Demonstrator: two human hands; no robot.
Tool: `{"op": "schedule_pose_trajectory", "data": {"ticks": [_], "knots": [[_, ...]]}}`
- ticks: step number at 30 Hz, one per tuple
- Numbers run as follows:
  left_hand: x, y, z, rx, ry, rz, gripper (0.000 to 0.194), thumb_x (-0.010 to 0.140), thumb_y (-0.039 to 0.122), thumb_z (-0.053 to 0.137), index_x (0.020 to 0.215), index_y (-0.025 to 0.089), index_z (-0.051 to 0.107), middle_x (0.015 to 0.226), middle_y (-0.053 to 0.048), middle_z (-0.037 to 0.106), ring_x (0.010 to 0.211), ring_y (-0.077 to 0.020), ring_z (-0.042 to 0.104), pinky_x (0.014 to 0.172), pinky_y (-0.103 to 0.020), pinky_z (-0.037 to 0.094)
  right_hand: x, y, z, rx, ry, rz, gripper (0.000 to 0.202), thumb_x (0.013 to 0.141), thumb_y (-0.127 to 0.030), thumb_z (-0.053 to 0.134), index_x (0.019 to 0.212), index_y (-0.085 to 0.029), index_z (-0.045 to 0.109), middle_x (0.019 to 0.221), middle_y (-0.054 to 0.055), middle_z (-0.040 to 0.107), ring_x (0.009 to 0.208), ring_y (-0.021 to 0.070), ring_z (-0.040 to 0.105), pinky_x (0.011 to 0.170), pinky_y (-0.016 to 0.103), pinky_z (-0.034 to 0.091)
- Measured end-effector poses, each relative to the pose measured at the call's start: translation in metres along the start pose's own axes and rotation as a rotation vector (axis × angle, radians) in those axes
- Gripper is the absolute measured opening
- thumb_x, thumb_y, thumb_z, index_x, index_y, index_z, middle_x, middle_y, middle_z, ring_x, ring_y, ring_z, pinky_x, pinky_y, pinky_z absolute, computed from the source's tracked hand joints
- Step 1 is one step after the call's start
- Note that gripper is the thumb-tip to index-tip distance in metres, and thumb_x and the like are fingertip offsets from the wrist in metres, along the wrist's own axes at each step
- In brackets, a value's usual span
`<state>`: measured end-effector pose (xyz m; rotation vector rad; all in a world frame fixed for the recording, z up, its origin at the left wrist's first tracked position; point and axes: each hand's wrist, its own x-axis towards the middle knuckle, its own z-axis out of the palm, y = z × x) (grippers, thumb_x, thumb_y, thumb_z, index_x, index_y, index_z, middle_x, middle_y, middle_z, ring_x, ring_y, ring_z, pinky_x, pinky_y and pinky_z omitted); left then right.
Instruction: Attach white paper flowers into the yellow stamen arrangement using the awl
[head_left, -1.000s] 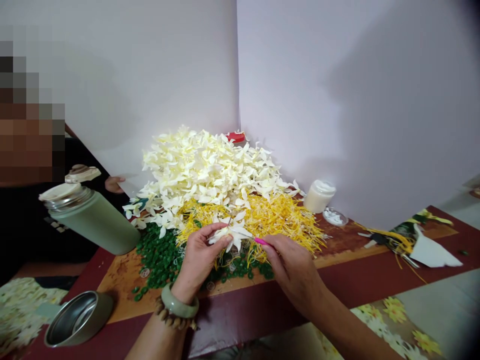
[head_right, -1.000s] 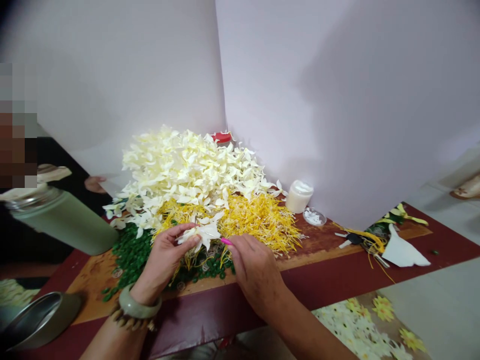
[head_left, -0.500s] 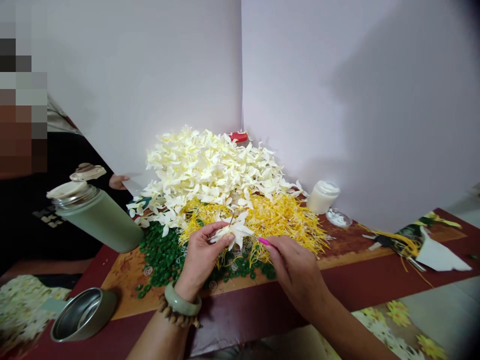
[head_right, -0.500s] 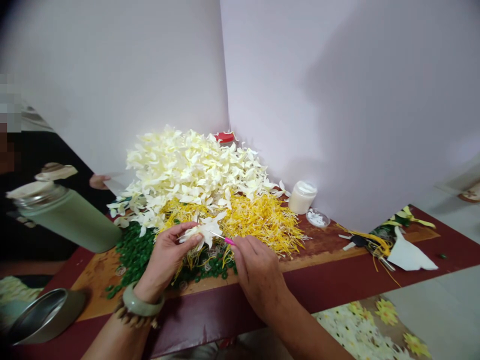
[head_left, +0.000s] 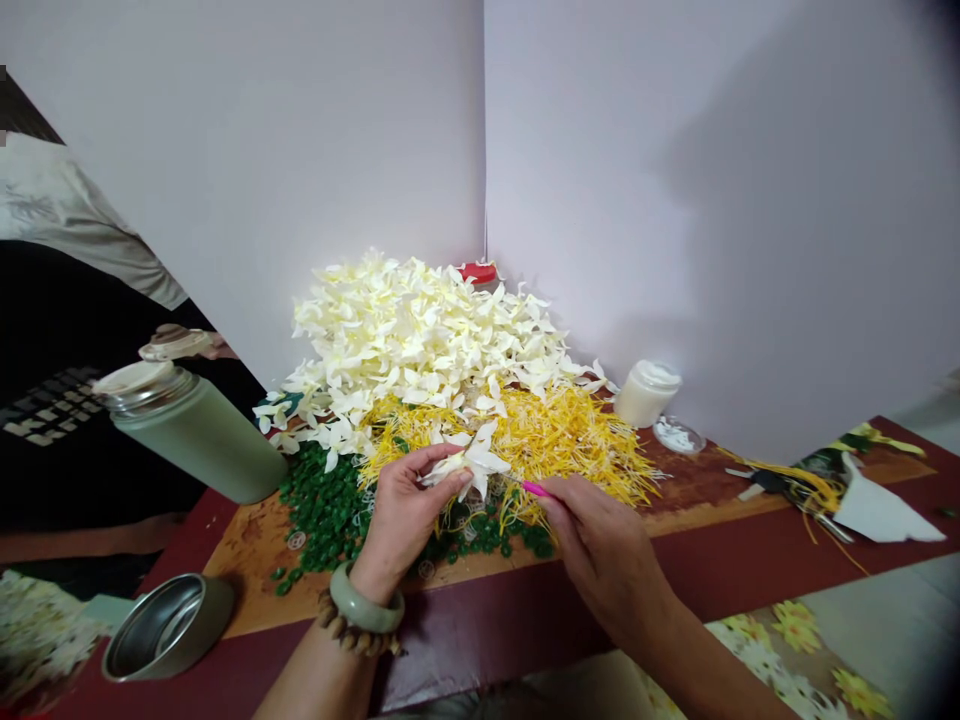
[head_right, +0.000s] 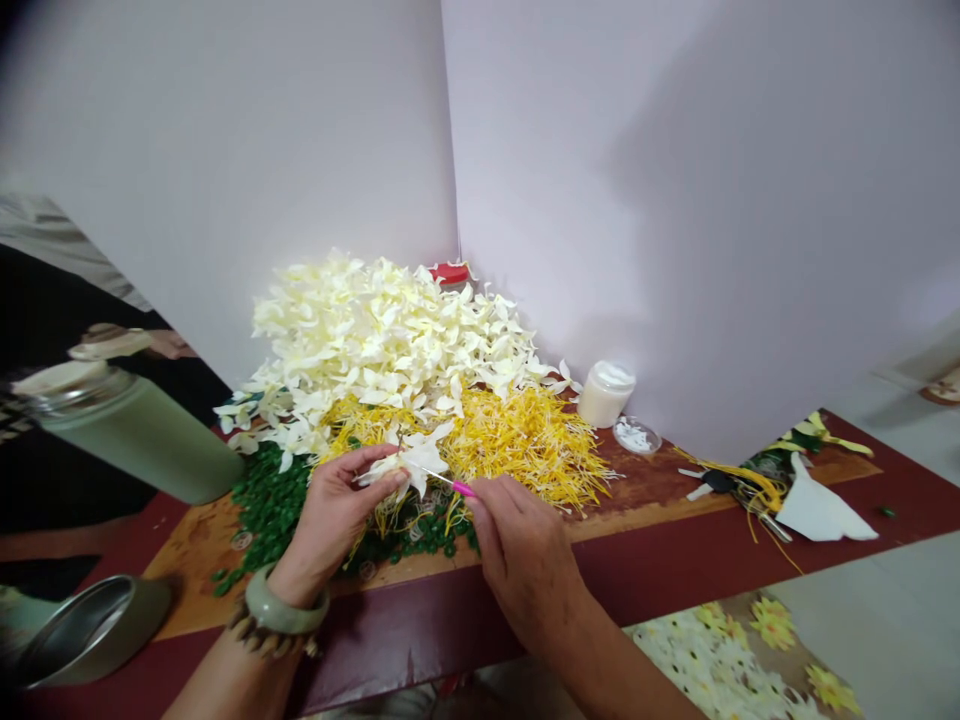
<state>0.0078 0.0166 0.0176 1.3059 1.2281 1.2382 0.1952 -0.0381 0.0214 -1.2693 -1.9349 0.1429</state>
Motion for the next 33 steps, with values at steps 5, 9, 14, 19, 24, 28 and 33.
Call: {"op": "schedule_pose_trajectory", "data": {"ticks": [5, 9, 14, 19, 24, 28, 33], "knots": [[0.001, -0.001, 0.002, 0.031, 0.046, 0.045, 0.028, 0.059, 0.026, 0.071, 0.085, 0.015, 0.067, 0.084, -0.005, 0.07, 0.075, -0.0156, 0.063, 0.067, -0.023, 0.049, -0.003, -0.007, 0.001, -0.008, 0.018, -0.054, 0.015, 0.086, -0.014, 0.042, 0.092, -0.018, 0.055, 0.075, 0.003, 0.059, 0.069, 0.0142, 0.054, 0.064, 0.026, 0.04], [0.001, -0.003, 0.001, 0.024, 0.046, 0.016, 0.032, 0.06, 0.028, 0.071, 0.089, 0.015, 0.066, 0.086, -0.006, 0.07, 0.074, -0.0166, 0.064, 0.066, -0.024, 0.049, -0.002, -0.01, 0.004, -0.055, 0.026, -0.085, 0.015, 0.086, -0.015, 0.041, 0.089, -0.017, 0.056, 0.072, 0.004, 0.058, 0.067, 0.015, 0.054, 0.063, 0.026, 0.04], [0.0, -0.002, 0.001, 0.005, 0.022, 0.014, 0.031, 0.059, 0.028, 0.072, 0.088, 0.015, 0.067, 0.084, -0.005, 0.071, 0.073, -0.0156, 0.064, 0.066, -0.023, 0.049, 0.0, -0.007, 0.005, -0.076, 0.028, -0.071, 0.016, 0.087, -0.015, 0.041, 0.088, -0.017, 0.056, 0.071, 0.004, 0.058, 0.066, 0.015, 0.054, 0.062, 0.026, 0.041], [0.0, 0.0, 0.002, 0.007, 0.021, 0.027, 0.029, 0.059, 0.027, 0.072, 0.085, 0.016, 0.067, 0.082, -0.003, 0.071, 0.073, -0.0144, 0.063, 0.065, -0.022, 0.049, 0.002, -0.009, 0.007, -0.127, 0.046, -0.092, 0.017, 0.087, -0.016, 0.04, 0.089, -0.016, 0.057, 0.069, 0.004, 0.059, 0.066, 0.0157, 0.056, 0.062, 0.027, 0.043], [-0.002, -0.002, 0.004, 0.04, 0.03, 0.035, 0.03, 0.059, 0.027, 0.072, 0.086, 0.015, 0.067, 0.077, -0.003, 0.071, 0.069, -0.0146, 0.063, 0.063, -0.023, 0.049, 0.0, -0.012, 0.012, -0.117, 0.082, -0.092, 0.016, 0.086, -0.015, 0.041, 0.089, -0.016, 0.057, 0.069, 0.004, 0.061, 0.066, 0.015, 0.058, 0.063, 0.026, 0.044], [-0.002, -0.001, 0.004, 0.042, 0.047, 0.039, 0.031, 0.059, 0.028, 0.072, 0.086, 0.014, 0.067, 0.079, -0.004, 0.07, 0.07, -0.0156, 0.063, 0.065, -0.024, 0.049, -0.005, -0.015, 0.012, -0.032, 0.069, -0.054, 0.016, 0.086, -0.014, 0.042, 0.089, -0.017, 0.056, 0.072, 0.003, 0.062, 0.065, 0.0137, 0.058, 0.063, 0.025, 0.044], [0.0, 0.005, -0.003, 0.003, 0.104, -0.036, 0.036, 0.054, 0.029, 0.075, 0.085, 0.014, 0.067, 0.074, -0.003, 0.069, 0.062, -0.0144, 0.06, 0.062, -0.024, 0.048, -0.012, -0.009, -0.006, -0.007, 0.12, 0.075, 0.015, 0.086, -0.017, 0.042, 0.092, -0.019, 0.056, 0.079, 0.003, 0.063, 0.07, 0.0132, 0.059, 0.064, 0.023, 0.044]]}}
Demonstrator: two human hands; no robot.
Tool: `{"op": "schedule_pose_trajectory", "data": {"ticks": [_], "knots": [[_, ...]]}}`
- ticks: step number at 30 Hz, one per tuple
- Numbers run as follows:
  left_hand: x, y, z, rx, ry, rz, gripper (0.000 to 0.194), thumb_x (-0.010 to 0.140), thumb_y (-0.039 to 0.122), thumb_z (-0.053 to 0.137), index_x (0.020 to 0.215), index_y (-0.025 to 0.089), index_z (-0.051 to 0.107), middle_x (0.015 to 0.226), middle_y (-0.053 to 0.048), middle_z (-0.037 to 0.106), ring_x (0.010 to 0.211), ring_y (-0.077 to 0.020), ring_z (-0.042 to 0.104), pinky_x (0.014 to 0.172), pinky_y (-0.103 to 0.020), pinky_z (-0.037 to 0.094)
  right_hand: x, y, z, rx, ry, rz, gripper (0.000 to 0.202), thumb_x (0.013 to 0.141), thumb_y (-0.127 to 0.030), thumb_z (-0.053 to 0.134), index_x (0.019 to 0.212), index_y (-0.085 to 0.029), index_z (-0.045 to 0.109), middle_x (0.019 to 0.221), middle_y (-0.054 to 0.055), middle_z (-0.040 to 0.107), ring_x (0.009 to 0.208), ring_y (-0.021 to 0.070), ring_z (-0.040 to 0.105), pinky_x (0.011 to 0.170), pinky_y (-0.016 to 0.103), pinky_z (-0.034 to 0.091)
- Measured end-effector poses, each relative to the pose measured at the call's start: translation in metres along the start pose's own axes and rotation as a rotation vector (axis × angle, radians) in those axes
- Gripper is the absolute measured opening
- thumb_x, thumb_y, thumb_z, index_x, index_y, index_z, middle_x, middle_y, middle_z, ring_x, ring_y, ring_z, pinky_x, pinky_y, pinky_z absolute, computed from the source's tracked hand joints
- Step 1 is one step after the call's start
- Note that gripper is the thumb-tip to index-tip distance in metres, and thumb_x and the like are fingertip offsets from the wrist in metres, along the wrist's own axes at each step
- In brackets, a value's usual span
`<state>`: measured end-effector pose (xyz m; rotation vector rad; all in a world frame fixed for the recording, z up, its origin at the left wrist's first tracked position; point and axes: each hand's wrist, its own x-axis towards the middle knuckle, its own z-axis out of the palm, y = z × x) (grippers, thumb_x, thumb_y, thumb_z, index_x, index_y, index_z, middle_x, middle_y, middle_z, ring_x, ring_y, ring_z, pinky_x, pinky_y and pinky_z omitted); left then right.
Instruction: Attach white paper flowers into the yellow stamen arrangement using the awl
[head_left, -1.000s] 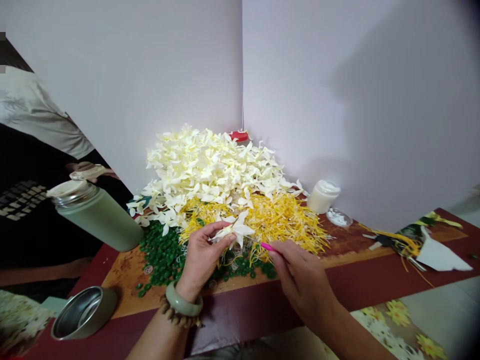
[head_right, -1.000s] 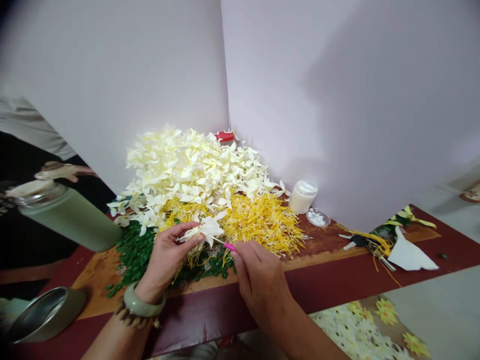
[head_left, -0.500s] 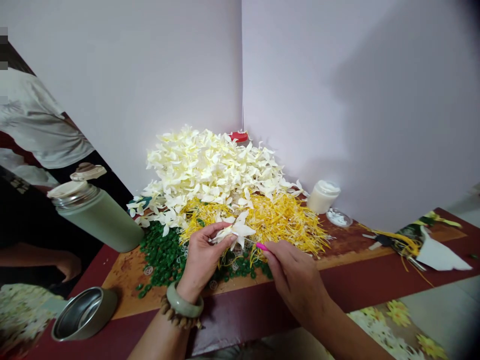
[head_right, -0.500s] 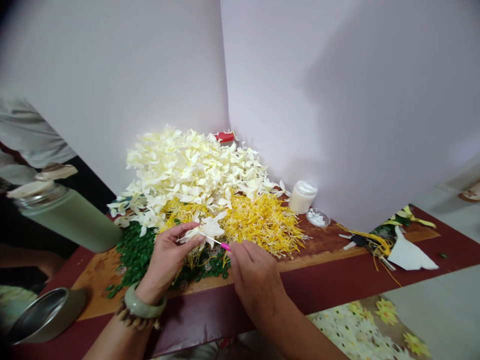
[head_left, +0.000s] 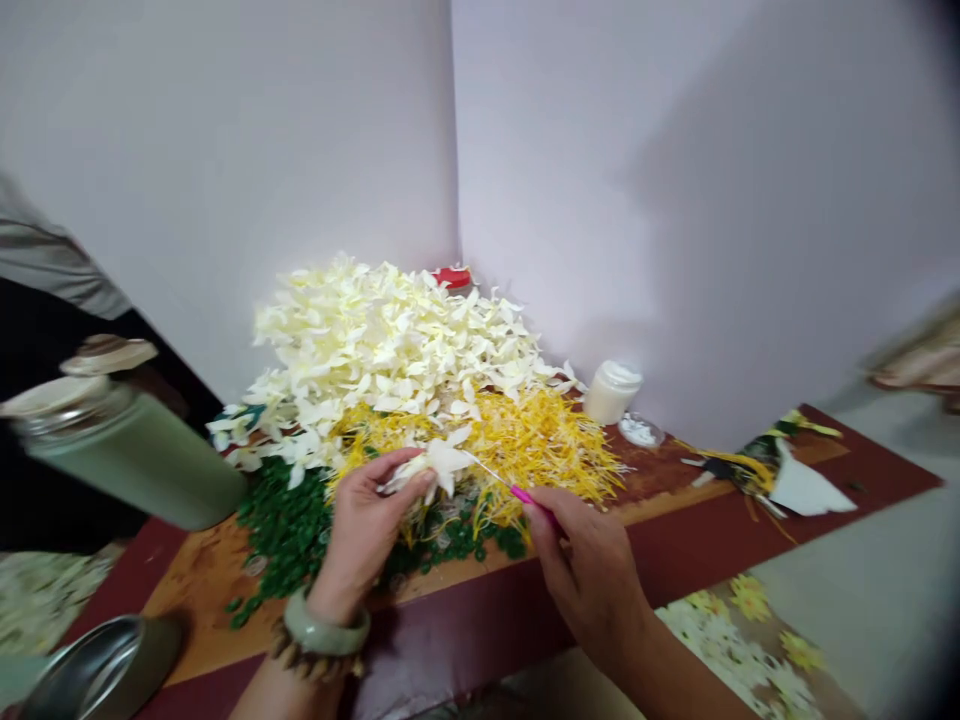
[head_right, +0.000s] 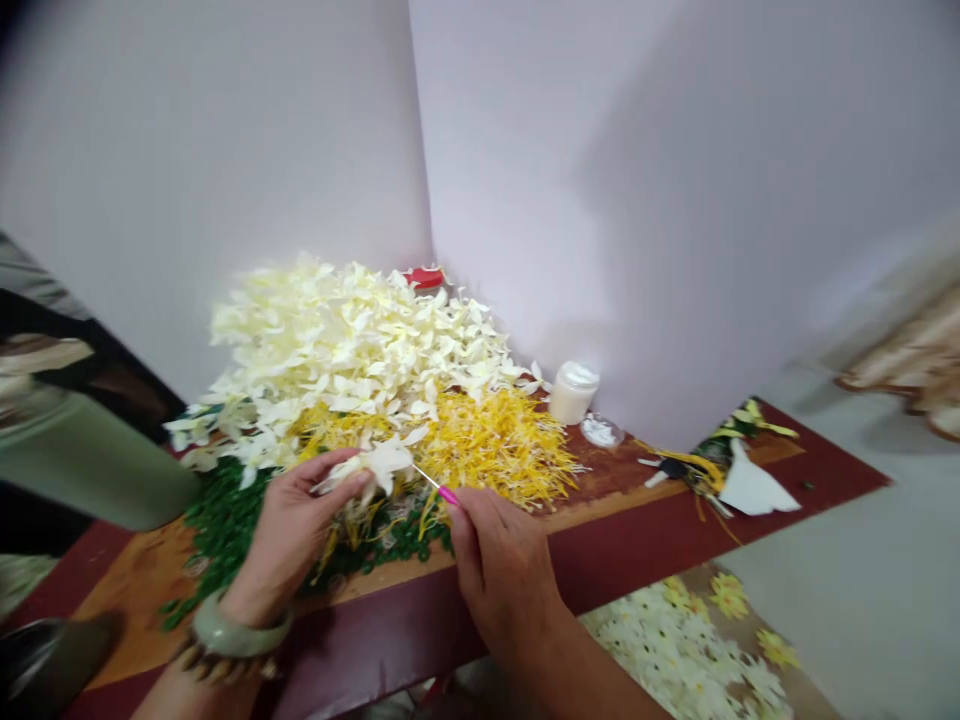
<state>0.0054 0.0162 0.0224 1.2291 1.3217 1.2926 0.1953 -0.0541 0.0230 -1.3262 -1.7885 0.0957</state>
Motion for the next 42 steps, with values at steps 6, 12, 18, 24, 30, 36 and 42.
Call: {"op": "schedule_pose_trajectory", "data": {"ticks": [6, 12, 18, 24, 30, 36, 42], "knots": [[0.004, 0.002, -0.002, -0.165, -0.028, -0.214, 0.049, 0.055, 0.031, 0.075, 0.1, 0.016, 0.062, 0.081, -0.001, 0.069, 0.072, -0.0148, 0.062, 0.066, -0.022, 0.049, 0.002, 0.076, -0.048, -0.402, 0.222, 0.336, 0.026, 0.088, -0.029, 0.036, 0.091, -0.016, 0.058, 0.073, 0.004, 0.063, 0.061, 0.0142, 0.057, 0.059, 0.024, 0.042], [0.002, 0.006, 0.001, -0.229, -0.056, -0.338, 0.056, 0.054, 0.029, 0.076, 0.106, 0.017, 0.06, 0.081, 0.0, 0.069, 0.071, -0.014, 0.062, 0.065, -0.021, 0.05, 0.001, 0.15, -0.071, -0.842, 0.103, 0.596, 0.034, 0.087, -0.031, 0.035, 0.087, -0.012, 0.063, 0.066, 0.012, 0.065, 0.057, 0.019, 0.059, 0.053, 0.028, 0.037], [0.006, 0.004, -0.002, -0.297, -0.031, -0.337, 0.049, 0.054, 0.024, 0.077, 0.1, 0.016, 0.061, 0.075, 0.001, 0.069, 0.064, -0.0098, 0.061, 0.062, -0.016, 0.048, 0.004, 0.157, -0.064, -0.847, 0.01, 0.523, 0.031, 0.088, -0.033, 0.036, 0.09, -0.015, 0.062, 0.077, 0.01, 0.065, 0.066, 0.0195, 0.061, 0.055, 0.027, 0.037], [0.011, 0.001, -0.006, -0.314, -0.044, -0.32, 0.043, 0.054, 0.026, 0.077, 0.093, 0.016, 0.063, 0.067, 0.002, 0.067, 0.061, -0.0095, 0.06, 0.06, -0.016, 0.047, 0.016, 0.14, -0.067, -0.796, 0.11, 0.376, 0.031, 0.087, -0.032, 0.036, 0.093, -0.015, 0.06, 0.081, 0.009, 0.059, 0.07, 0.0191, 0.056, 0.06, 0.028, 0.038], [0.003, -0.001, 0.003, -0.287, -0.157, -0.297, 0.036, 0.054, 0.027, 0.076, 0.086, 0.013, 0.066, 0.066, 0.0, 0.067, 0.055, -0.0093, 0.057, 0.054, -0.018, 0.044, 0.081, 0.104, -0.035, -0.452, -0.015, 0.13, 0.024, 0.086, -0.025, 0.04, 0.089, -0.016, 0.062, 0.085, 0.006, 0.06, 0.078, 0.0159, 0.054, 0.07, 0.027, 0.039], [0.0, -0.002, 0.008, -0.291, -0.132, -0.345, 0.041, 0.052, 0.027, 0.077, 0.087, 0.012, 0.065, 0.065, -0.001, 0.067, 0.056, -0.0098, 0.057, 0.056, -0.019, 0.044, 0.144, 0.084, 0.02, -0.334, -0.184, 0.015, 0.022, 0.084, -0.021, 0.045, 0.077, -0.017, 0.065, 0.081, 0.003, 0.063, 0.081, 0.0137, 0.055, 0.072, 0.023, 0.039], [0.006, -0.007, 0.004, -0.348, -0.149, -0.358, 0.038, 0.053, 0.027, 0.077, 0.086, 0.012, 0.065, 0.066, -0.003, 0.068, 0.054, -0.0116, 0.058, 0.056, -0.022, 0.046, 0.201, 0.115, 0.044, -0.374, -0.163, 0.143, 0.019, 0.086, -0.028, 0.047, 0.091, -0.014, 0.059, 0.091, 0.004, 0.061, 0.082, 0.015, 0.057, 0.074, 0.033, 0.046]]}}
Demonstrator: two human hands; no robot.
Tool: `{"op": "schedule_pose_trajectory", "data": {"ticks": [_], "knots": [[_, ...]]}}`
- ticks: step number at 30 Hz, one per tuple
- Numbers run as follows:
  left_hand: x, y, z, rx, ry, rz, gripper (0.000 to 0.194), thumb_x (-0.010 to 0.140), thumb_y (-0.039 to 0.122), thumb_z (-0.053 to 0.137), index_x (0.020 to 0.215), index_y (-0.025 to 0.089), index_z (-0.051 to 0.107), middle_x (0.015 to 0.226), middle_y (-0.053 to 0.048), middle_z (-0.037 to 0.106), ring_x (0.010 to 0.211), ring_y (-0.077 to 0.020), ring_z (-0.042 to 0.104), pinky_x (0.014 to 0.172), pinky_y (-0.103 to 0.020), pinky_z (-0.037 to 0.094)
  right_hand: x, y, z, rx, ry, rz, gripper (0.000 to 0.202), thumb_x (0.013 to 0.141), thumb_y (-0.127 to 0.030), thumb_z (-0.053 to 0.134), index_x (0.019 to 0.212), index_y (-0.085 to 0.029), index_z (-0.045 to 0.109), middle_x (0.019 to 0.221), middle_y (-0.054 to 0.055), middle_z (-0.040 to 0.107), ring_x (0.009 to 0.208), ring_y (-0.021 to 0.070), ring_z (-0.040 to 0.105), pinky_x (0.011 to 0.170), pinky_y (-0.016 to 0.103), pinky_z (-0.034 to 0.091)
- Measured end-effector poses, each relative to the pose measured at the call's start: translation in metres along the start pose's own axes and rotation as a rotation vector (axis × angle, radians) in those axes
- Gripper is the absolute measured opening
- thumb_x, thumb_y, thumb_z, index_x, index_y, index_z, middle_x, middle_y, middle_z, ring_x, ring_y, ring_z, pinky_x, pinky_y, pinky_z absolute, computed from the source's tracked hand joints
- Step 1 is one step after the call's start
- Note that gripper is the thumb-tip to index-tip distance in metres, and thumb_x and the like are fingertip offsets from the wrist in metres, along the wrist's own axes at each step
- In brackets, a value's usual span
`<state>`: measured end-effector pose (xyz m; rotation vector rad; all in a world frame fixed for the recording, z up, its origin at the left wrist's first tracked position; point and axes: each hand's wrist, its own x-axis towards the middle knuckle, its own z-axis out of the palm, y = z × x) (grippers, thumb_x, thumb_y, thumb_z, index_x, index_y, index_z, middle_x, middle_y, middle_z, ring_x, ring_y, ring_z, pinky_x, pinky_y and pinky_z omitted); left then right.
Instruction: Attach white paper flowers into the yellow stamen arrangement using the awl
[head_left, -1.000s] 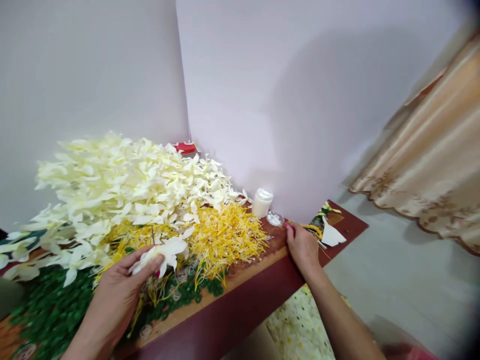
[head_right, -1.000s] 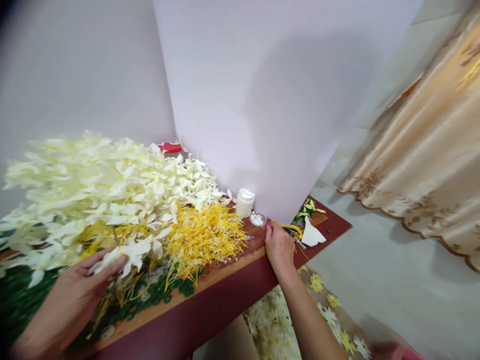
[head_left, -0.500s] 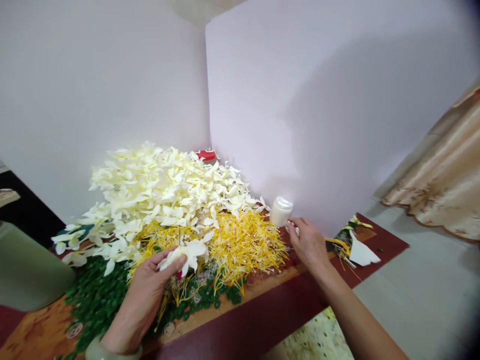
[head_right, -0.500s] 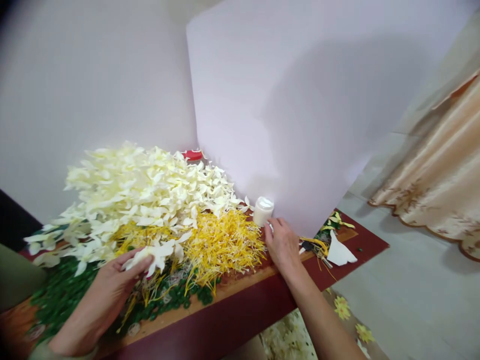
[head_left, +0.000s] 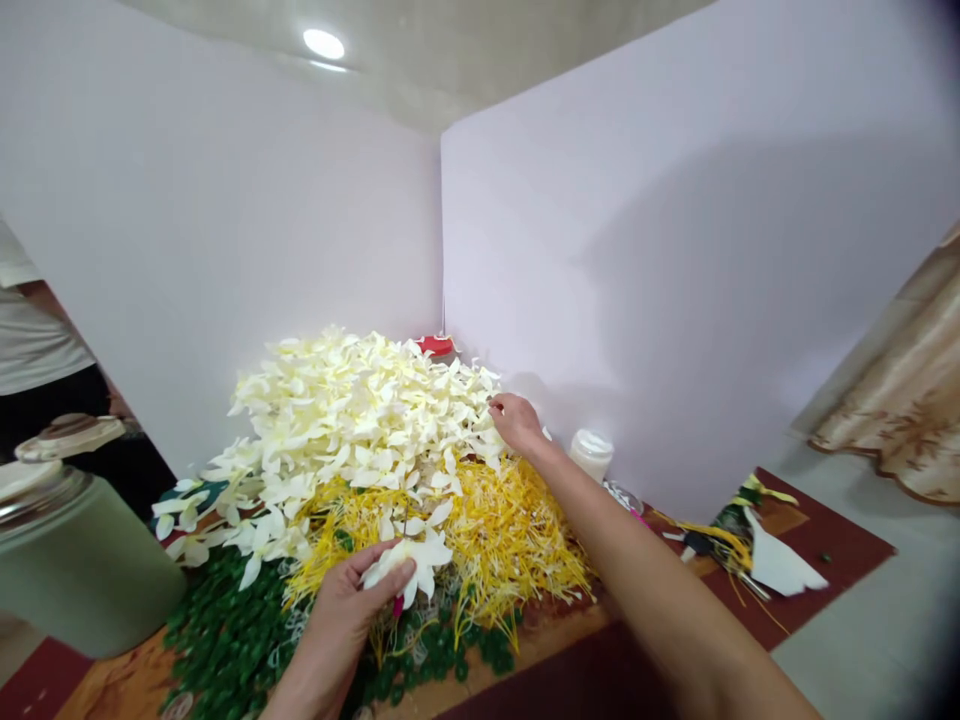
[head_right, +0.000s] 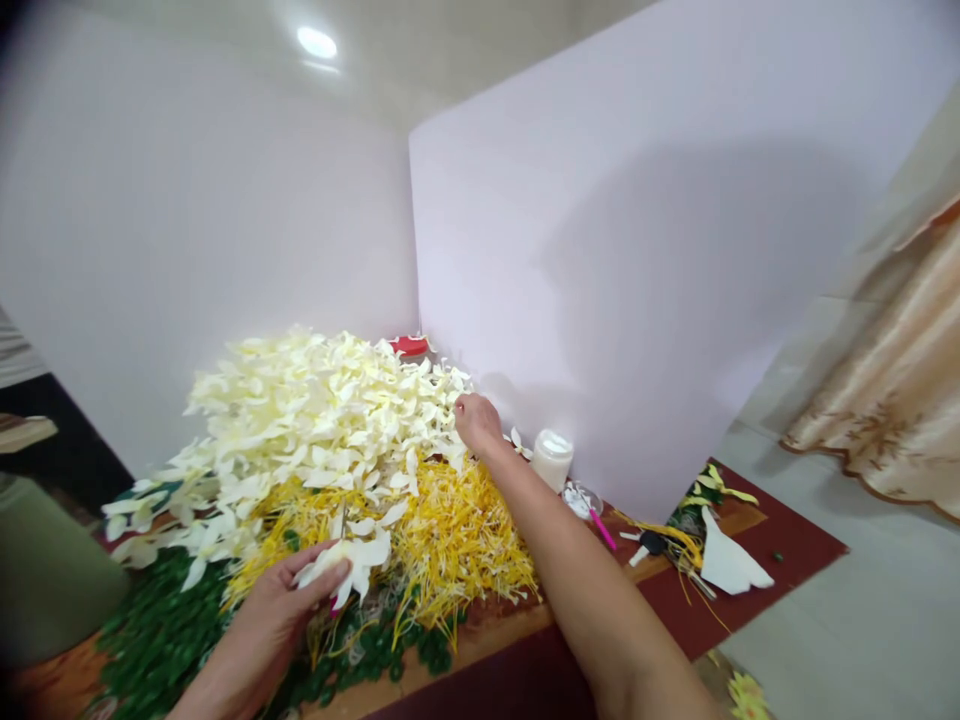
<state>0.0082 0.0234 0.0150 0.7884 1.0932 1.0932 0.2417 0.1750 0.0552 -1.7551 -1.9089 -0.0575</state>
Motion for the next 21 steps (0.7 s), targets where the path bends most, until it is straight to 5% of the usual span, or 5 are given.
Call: {"op": "schedule_pose_trajectory", "data": {"ticks": [5, 12, 17, 21], "knots": [[0.002, -0.001, -0.003, -0.001, -0.079, -0.02, 0.034, 0.06, 0.03, 0.073, 0.088, 0.013, 0.064, 0.067, -0.002, 0.068, 0.055, -0.0123, 0.059, 0.057, -0.023, 0.047, 0.037, -0.008, 0.006, 0.025, 0.034, -0.008, 0.028, 0.085, -0.031, 0.049, 0.109, -0.015, 0.051, 0.109, 0.007, 0.054, 0.094, 0.0185, 0.055, 0.08, 0.04, 0.046], [-0.001, 0.004, 0.003, -0.032, 0.016, -0.029, 0.04, 0.047, 0.03, 0.079, 0.081, 0.012, 0.066, 0.06, -0.003, 0.067, 0.05, -0.0141, 0.057, 0.052, -0.025, 0.046, 0.063, -0.052, 0.011, 0.16, -0.005, -0.155, 0.025, 0.083, -0.02, 0.051, 0.108, -0.017, 0.054, 0.121, 0.007, 0.047, 0.112, 0.0218, 0.042, 0.093, 0.042, 0.035], [0.0, 0.004, 0.003, -0.061, 0.037, -0.011, 0.04, 0.045, 0.03, 0.08, 0.079, 0.012, 0.065, 0.057, 0.0, 0.065, 0.046, -0.0106, 0.054, 0.047, -0.021, 0.043, 0.074, -0.053, 0.003, 0.375, -0.013, -0.027, 0.027, 0.085, -0.03, 0.049, 0.108, -0.016, 0.052, 0.113, 0.007, 0.053, 0.098, 0.0193, 0.053, 0.083, 0.041, 0.044], [0.0, 0.006, 0.001, -0.054, 0.016, 0.003, 0.038, 0.046, 0.029, 0.08, 0.077, 0.012, 0.066, 0.058, -0.001, 0.066, 0.048, -0.0104, 0.054, 0.049, -0.021, 0.043, 0.055, -0.045, -0.014, 0.641, -0.048, 0.112, 0.029, 0.085, -0.034, 0.048, 0.105, -0.012, 0.054, 0.102, 0.005, 0.057, 0.086, 0.0182, 0.057, 0.073, 0.035, 0.049]]}}
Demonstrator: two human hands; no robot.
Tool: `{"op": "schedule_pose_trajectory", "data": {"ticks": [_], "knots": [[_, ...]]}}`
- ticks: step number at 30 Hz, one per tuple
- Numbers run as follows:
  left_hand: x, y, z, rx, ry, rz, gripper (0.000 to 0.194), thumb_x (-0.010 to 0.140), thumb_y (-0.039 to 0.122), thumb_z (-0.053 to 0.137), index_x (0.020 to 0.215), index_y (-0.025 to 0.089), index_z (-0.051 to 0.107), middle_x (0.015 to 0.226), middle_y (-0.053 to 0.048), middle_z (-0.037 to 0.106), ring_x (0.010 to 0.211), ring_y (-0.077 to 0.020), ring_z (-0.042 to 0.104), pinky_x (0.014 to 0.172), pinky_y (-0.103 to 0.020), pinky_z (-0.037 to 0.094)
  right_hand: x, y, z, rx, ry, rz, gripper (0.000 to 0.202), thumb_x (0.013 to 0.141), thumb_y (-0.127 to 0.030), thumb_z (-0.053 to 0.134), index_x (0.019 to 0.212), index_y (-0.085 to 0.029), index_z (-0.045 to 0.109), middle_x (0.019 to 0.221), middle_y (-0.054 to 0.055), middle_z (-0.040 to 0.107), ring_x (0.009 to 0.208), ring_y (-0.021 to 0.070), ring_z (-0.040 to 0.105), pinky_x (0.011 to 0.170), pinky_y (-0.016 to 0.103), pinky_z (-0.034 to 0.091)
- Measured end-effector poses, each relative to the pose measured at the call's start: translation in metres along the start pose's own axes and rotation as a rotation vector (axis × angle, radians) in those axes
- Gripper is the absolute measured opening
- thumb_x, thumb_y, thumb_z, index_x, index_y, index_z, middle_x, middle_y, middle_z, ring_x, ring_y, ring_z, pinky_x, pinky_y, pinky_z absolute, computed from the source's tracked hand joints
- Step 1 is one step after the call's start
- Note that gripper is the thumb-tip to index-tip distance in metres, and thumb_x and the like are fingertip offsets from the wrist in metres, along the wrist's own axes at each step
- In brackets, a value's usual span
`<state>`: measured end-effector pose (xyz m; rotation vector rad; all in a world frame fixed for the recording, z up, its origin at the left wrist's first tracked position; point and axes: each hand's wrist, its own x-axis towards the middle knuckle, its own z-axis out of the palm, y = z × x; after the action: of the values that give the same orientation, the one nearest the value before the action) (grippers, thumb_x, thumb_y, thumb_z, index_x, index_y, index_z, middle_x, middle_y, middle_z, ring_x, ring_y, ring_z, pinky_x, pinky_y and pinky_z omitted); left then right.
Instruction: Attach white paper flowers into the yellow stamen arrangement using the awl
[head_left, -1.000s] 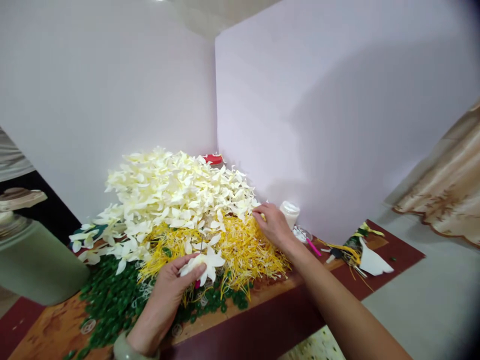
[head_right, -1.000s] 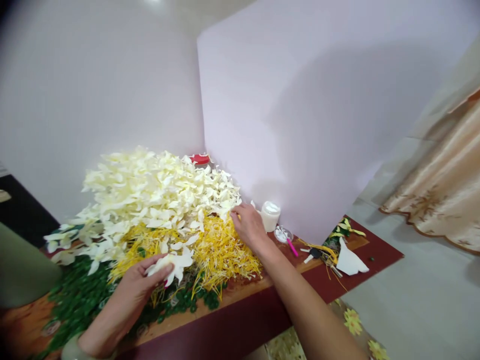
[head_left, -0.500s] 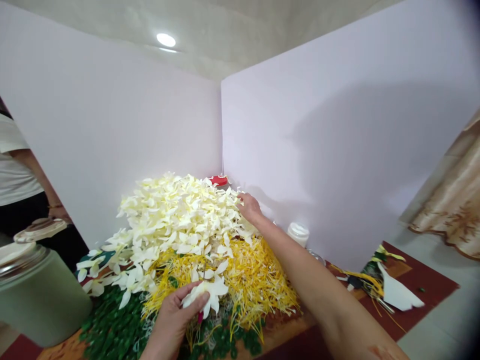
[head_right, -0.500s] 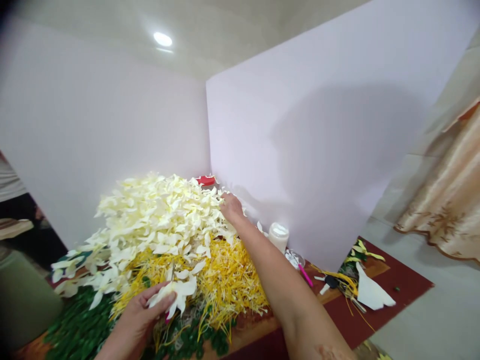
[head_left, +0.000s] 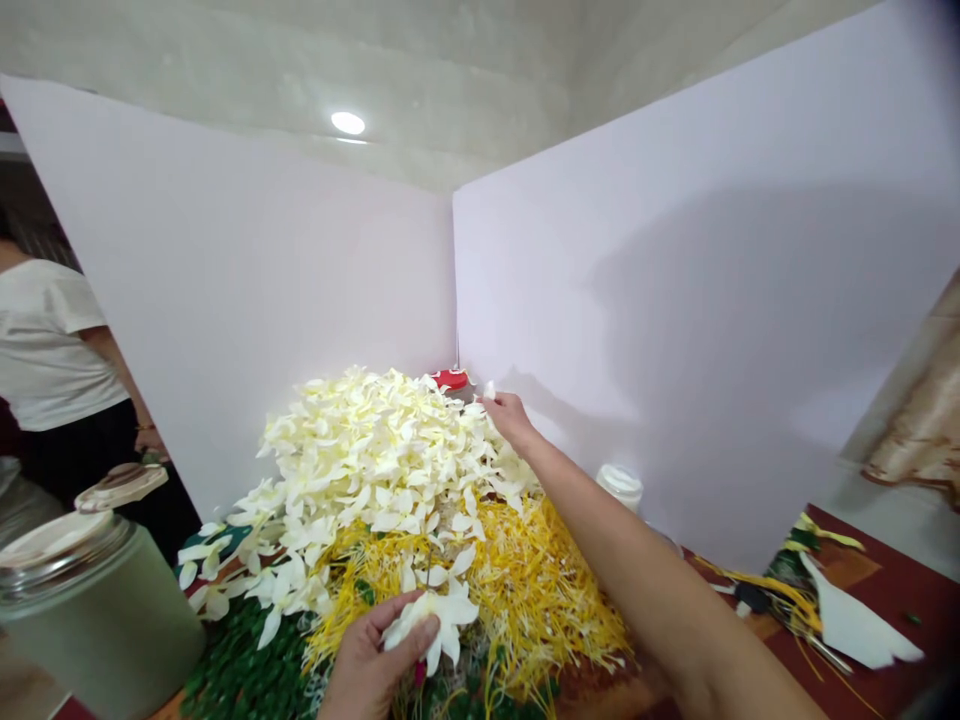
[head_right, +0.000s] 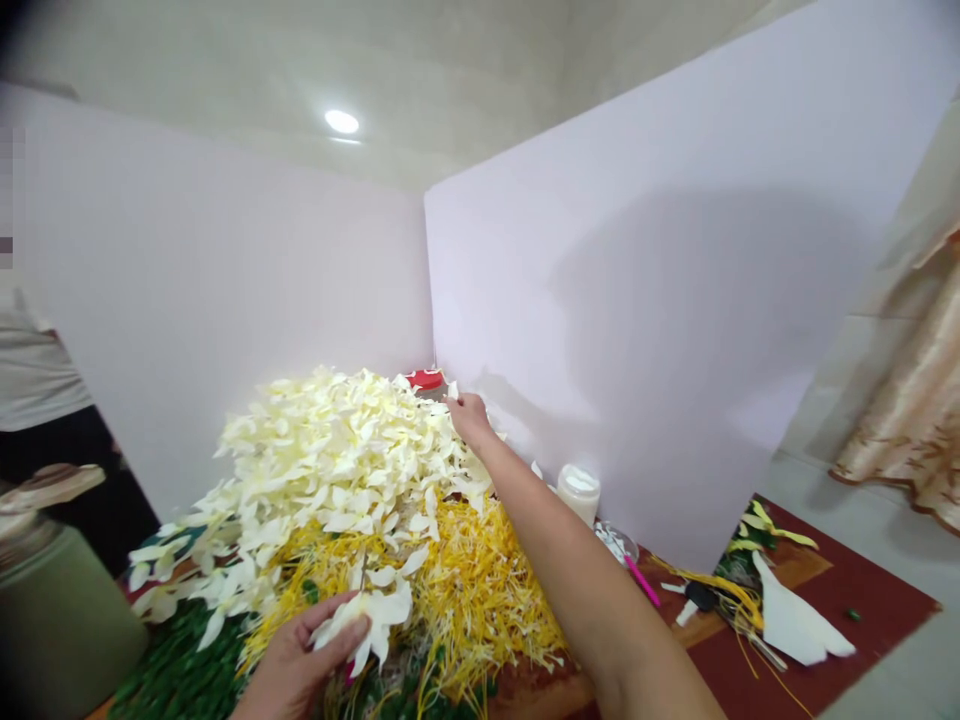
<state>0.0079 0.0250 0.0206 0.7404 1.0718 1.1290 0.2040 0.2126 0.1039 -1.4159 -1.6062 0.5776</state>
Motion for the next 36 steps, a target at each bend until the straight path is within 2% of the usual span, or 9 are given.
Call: {"op": "schedule_pose_trajectory", "data": {"ticks": [3, 6, 9, 13, 18, 25, 36], "knots": [[0.0, 0.0, -0.001, 0.024, -0.015, 0.019, 0.039, 0.048, 0.03, 0.079, 0.08, 0.011, 0.067, 0.061, -0.002, 0.067, 0.051, -0.011, 0.055, 0.052, -0.022, 0.044, -0.039, 0.001, -0.002, 0.215, -0.114, 0.051, 0.029, 0.086, -0.032, 0.045, 0.1, -0.01, 0.059, 0.096, 0.008, 0.061, 0.078, 0.0143, 0.059, 0.07, 0.029, 0.049], [0.0, -0.002, -0.002, 0.063, -0.041, 0.051, 0.037, 0.05, 0.029, 0.078, 0.081, 0.011, 0.067, 0.064, -0.003, 0.068, 0.053, -0.0103, 0.055, 0.054, -0.021, 0.043, -0.086, 0.001, 0.01, 0.392, -0.245, 0.087, 0.027, 0.083, -0.033, 0.046, 0.093, -0.014, 0.064, 0.105, 0.009, 0.06, 0.086, 0.0146, 0.059, 0.071, 0.026, 0.048], [0.0, -0.005, -0.005, 0.095, -0.121, 0.08, 0.031, 0.055, 0.028, 0.076, 0.08, 0.011, 0.067, 0.069, -0.004, 0.068, 0.057, -0.01, 0.055, 0.057, -0.02, 0.041, -0.127, -0.001, 0.029, 0.49, -0.35, 0.132, 0.029, 0.083, -0.038, 0.046, 0.091, -0.019, 0.066, 0.11, 0.007, 0.058, 0.095, 0.017, 0.055, 0.073, 0.028, 0.047], [0.001, -0.009, -0.008, 0.12, -0.207, 0.104, 0.023, 0.06, 0.026, 0.073, 0.077, 0.012, 0.068, 0.065, -0.002, 0.065, 0.055, -0.0083, 0.05, 0.055, -0.02, 0.038, -0.156, -0.01, 0.046, 0.51, -0.394, 0.148, 0.03, 0.082, -0.042, 0.047, 0.09, -0.022, 0.068, 0.096, 0.005, 0.062, 0.088, 0.0171, 0.054, 0.081, 0.033, 0.041], [0.001, -0.009, -0.008, 0.143, -0.28, 0.137, 0.018, 0.066, 0.027, 0.068, 0.076, 0.011, 0.068, 0.066, -0.003, 0.063, 0.058, -0.009, 0.049, 0.058, -0.021, 0.037, -0.166, -0.022, 0.05, 0.648, -0.466, 0.209, 0.034, 0.082, -0.045, 0.046, 0.093, -0.021, 0.067, 0.073, 0.003, 0.062, 0.067, 0.0146, 0.055, 0.067, 0.03, 0.042], [0.002, -0.009, -0.009, 0.151, -0.236, 0.122, 0.018, 0.065, 0.028, 0.069, 0.071, 0.011, 0.066, 0.062, -0.001, 0.06, 0.054, -0.0074, 0.045, 0.053, -0.02, 0.034, -0.166, -0.022, 0.046, 0.689, -0.39, 0.174, 0.035, 0.084, -0.043, 0.042, 0.094, -0.02, 0.067, 0.08, 0.005, 0.065, 0.071, 0.0155, 0.056, 0.069, 0.029, 0.043], [0.005, -0.012, -0.011, 0.182, -0.235, 0.097, 0.02, 0.066, 0.03, 0.068, 0.072, 0.011, 0.066, 0.06, -0.001, 0.059, 0.051, -0.0075, 0.043, 0.051, -0.021, 0.032, -0.165, -0.017, 0.045, 0.509, -0.329, 0.013, 0.038, 0.085, -0.046, 0.039, 0.101, -0.024, 0.065, 0.099, 0.004, 0.063, 0.094, 0.0185, 0.054, 0.09, 0.036, 0.036]]}}
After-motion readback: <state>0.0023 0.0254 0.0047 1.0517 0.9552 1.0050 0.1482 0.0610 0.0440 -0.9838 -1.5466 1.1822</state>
